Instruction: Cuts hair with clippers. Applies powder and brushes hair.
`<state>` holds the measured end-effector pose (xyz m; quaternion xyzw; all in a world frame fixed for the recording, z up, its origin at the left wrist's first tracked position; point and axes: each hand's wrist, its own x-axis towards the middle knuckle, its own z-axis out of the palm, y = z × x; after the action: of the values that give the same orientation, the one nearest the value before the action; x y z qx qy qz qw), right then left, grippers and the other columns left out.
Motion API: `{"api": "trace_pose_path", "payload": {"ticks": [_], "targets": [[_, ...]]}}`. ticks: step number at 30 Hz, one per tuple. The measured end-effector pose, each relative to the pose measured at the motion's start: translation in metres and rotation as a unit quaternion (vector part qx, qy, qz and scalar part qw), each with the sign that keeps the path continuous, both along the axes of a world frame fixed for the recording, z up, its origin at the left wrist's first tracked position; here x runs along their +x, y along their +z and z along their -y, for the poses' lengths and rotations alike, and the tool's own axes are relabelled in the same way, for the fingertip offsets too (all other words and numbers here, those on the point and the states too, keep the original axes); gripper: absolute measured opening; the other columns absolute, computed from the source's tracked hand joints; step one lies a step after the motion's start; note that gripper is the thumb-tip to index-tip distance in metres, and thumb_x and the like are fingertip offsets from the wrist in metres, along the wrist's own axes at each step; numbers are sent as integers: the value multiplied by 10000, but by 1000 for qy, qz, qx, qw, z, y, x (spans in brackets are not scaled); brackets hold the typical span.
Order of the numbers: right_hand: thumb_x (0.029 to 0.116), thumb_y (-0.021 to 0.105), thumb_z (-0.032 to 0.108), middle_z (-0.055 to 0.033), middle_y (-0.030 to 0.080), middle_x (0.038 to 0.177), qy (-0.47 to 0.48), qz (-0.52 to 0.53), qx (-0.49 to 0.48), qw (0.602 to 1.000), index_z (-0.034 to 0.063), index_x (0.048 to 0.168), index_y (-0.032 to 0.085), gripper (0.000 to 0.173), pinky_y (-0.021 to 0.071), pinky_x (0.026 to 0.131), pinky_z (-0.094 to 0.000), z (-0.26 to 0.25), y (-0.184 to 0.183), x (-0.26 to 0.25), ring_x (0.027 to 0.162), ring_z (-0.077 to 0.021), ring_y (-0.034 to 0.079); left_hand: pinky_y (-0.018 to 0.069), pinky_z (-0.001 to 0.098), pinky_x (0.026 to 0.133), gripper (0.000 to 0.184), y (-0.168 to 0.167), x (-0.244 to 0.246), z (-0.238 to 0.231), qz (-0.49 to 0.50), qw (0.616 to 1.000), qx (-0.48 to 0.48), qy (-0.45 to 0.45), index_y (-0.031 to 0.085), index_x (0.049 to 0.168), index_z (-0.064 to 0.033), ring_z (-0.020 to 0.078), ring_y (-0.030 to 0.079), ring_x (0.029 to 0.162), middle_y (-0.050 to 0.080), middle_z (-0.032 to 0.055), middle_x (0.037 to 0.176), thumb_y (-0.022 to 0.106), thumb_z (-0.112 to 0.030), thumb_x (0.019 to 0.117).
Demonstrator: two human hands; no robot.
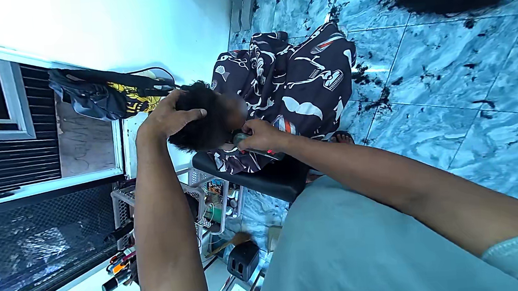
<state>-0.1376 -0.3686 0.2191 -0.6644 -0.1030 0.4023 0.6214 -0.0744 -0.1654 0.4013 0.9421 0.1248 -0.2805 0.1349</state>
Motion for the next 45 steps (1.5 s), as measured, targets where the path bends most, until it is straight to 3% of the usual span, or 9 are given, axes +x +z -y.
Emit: {"api": "trace_pose_path", "payload": {"ticks": [6, 10, 13, 17, 25, 28, 35, 40, 45], "targets": [[773, 843, 246, -157, 662, 868, -11, -80, 63, 995, -24, 1014, 645, 413, 558, 669, -465, 0, 15, 3, 748, -255, 652, 465, 540, 1088, 697, 2, -5, 8, 0, 1000, -1, 9, 501, 1446, -139, 275, 595, 1273, 613, 165, 1360, 826, -353, 868], [833, 829, 194, -162, 688, 924, -14, -124, 127, 984, -36, 1111, 628, 414, 597, 702, -407, 4, 26, 4, 771, -231, 686, 441, 557, 1116, 745, 1, -3, 8, -2, 1000, -1, 4, 476, 1497, -174, 277, 574, 1316, 595, 150, 1409, 820, -373, 866], [811, 835, 204, -169, 671, 938, 6, -56, 56, 997, -28, 1108, 629, 430, 573, 738, -477, 3, 10, -1, 818, -265, 667, 413, 541, 1157, 832, -1, 1, 5, -14, 1000, 6, -7, 415, 1569, -240, 243, 528, 1382, 559, 103, 1484, 810, -415, 858], [801, 845, 270, -170, 673, 962, 11, -19, -32, 999, -8, 1122, 635, 473, 556, 786, -538, 1, -9, -4, 874, -300, 665, 410, 641, 1101, 724, 2, 8, 12, -44, 998, 49, -11, 505, 1492, -185, 330, 557, 1333, 601, 164, 1410, 755, -480, 879], [876, 786, 184, -173, 704, 920, -25, -148, 123, 981, -37, 1141, 615, 385, 616, 634, -390, -2, 27, -6, 716, -239, 703, 409, 737, 998, 966, -7, 20, 13, -50, 989, 137, -22, 442, 1450, -82, 448, 574, 1245, 599, 272, 1315, 777, -683, 772], [823, 815, 183, -150, 676, 866, -16, -122, 71, 990, -20, 1041, 631, 350, 585, 638, -404, -1, 22, -7, 708, -228, 671, 382, 767, 994, 1021, -5, 26, 14, -66, 982, 171, -32, 442, 1480, -116, 474, 547, 1275, 592, 276, 1342, 785, -708, 722], [959, 675, 215, -169, 703, 915, 0, -290, 198, 936, 1, 1175, 598, 314, 610, 585, -403, 6, 39, 9, 704, -260, 702, 373, 710, 1086, 903, -4, 28, 13, -117, 984, 132, 1, 500, 1521, -268, 380, 506, 1379, 572, 156, 1463, 789, -648, 754], [904, 749, 142, -169, 695, 886, 48, -272, 111, 955, -36, 1140, 600, 332, 605, 620, -369, 5, 13, 3, 684, -237, 690, 428, 686, 1044, 912, -4, 33, 10, -143, 983, 99, 53, 466, 1498, -208, 381, 556, 1305, 586, 179, 1407, 869, -518, 741], [917, 714, 185, -184, 694, 872, 74, -343, 160, 923, -9, 1152, 591, 329, 603, 545, -398, 6, 16, 15, 654, -268, 699, 488, 640, 986, 901, -1, 31, 14, -157, 979, 88, 100, 441, 1458, -191, 347, 613, 1213, 620, 175, 1329, 907, -421, 721]]}}
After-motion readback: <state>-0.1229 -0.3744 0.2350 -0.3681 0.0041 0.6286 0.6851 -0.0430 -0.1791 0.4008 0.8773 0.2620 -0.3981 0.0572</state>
